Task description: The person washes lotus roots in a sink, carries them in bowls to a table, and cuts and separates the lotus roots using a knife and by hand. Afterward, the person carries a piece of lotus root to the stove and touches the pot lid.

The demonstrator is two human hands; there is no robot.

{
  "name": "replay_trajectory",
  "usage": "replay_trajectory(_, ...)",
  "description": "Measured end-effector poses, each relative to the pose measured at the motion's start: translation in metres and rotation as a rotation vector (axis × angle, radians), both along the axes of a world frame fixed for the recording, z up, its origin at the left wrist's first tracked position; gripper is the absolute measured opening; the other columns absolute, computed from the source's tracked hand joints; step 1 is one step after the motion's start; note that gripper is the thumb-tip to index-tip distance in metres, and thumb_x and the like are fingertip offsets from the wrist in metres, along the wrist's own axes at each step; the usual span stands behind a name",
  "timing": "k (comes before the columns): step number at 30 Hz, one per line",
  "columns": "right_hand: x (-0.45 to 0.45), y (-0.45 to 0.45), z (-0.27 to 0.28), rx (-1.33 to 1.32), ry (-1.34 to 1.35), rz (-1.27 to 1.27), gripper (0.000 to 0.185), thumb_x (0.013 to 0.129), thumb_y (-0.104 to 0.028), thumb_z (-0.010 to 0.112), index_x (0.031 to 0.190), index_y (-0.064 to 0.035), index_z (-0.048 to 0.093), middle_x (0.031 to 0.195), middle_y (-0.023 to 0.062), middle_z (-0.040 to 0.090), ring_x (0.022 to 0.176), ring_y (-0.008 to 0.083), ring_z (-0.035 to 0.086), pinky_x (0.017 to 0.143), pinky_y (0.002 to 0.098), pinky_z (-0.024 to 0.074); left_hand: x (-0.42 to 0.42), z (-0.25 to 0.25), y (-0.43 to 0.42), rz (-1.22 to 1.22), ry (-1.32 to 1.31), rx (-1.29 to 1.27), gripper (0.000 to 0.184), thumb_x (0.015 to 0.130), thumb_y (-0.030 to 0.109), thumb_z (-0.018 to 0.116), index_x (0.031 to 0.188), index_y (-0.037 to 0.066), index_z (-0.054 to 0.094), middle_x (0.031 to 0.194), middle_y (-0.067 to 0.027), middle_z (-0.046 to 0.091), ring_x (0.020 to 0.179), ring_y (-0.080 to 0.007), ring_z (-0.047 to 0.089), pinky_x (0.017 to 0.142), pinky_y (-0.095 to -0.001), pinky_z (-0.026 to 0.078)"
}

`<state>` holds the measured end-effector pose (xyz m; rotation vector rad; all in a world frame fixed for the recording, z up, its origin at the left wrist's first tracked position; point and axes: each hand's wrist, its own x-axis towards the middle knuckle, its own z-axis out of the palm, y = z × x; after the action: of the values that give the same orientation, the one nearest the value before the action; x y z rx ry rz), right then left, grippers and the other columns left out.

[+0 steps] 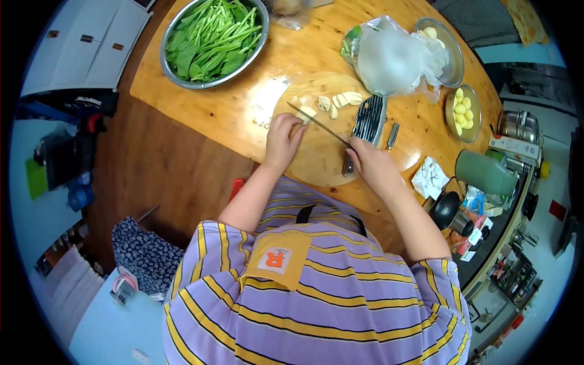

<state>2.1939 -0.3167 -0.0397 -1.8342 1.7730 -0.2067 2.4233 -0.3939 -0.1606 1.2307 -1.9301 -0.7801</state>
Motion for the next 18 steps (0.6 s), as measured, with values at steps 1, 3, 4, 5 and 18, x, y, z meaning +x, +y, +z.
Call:
replay_trajectory(1, 0.0, -0.005, 0.006, 0.004, 0.049, 0.044, 0.016, 0.099, -0.026, 0.053, 0.103, -0.0105, 0.053, 0.083, 0.0142, 0.063, 0.072, 0.0371, 0.064, 0.061, 0.0468, 0.0524, -0.004, -0.004, 0.002, 0.034, 0.01, 0.007, 0.021, 0.078, 0.007, 0.078, 0.093, 0.002, 0.064, 0.098, -0.0146, 0.06, 0.093, -0.0337, 0.058, 0.081, -0.0391, 0.049)
replay_trajectory(3, -0.001, -0.016, 0.019, 0.008, 0.146, 0.137, 0.013, 0.097, -0.025, 0.054, 0.101, -0.0115, 0.053, 0.079, 0.0126, 0.061, 0.07, 0.0351, 0.065, 0.06, 0.0462, 0.0524, -0.01, -0.007, 0.003, 0.089, 0.009, -0.013, 0.018, 0.078, 0.007, 0.076, 0.092, 0.002, 0.066, 0.097, -0.0144, 0.061, 0.092, -0.034, 0.058, 0.081, -0.0396, 0.049)
replay_trajectory(4, -0.003, -0.021, 0.022, 0.01, 0.171, 0.174, 0.013, 0.096, -0.024, 0.055, 0.1, -0.0118, 0.054, 0.078, 0.0123, 0.061, 0.069, 0.0345, 0.065, 0.059, 0.046, 0.0523, -0.009, -0.007, 0.004, 0.081, 0.002, -0.008, 0.017, 0.079, 0.007, 0.076, 0.092, 0.002, 0.066, 0.096, -0.014, 0.061, 0.092, -0.0337, 0.058, 0.081, -0.0396, 0.049)
replay_trajectory(5, -0.008, -0.026, 0.025, 0.014, 0.196, 0.21, 0.012, 0.095, -0.023, 0.056, 0.099, -0.012, 0.054, 0.077, 0.012, 0.06, 0.069, 0.0339, 0.065, 0.059, 0.0457, 0.0522, -0.008, -0.003, 0.004, 0.072, -0.005, -0.001, 0.016, 0.079, 0.007, 0.075, 0.091, 0.002, 0.066, 0.095, -0.0135, 0.061, 0.091, -0.0334, 0.059, 0.081, -0.0395, 0.049)
replay_trajectory(18, -0.029, -0.074, 0.046, 0.004, 0.263, 0.404, 0.01, 0.095, -0.021, 0.058, 0.095, -0.0118, 0.054, 0.07, 0.0118, 0.057, 0.066, 0.0339, 0.062, 0.058, 0.0441, 0.0508, 0.006, -0.003, -0.015, -0.113, -0.013, -0.073, 0.014, 0.078, 0.005, 0.072, 0.091, 0.004, 0.068, 0.095, -0.0096, 0.065, 0.093, -0.0297, 0.062, 0.08, -0.0389, 0.052)
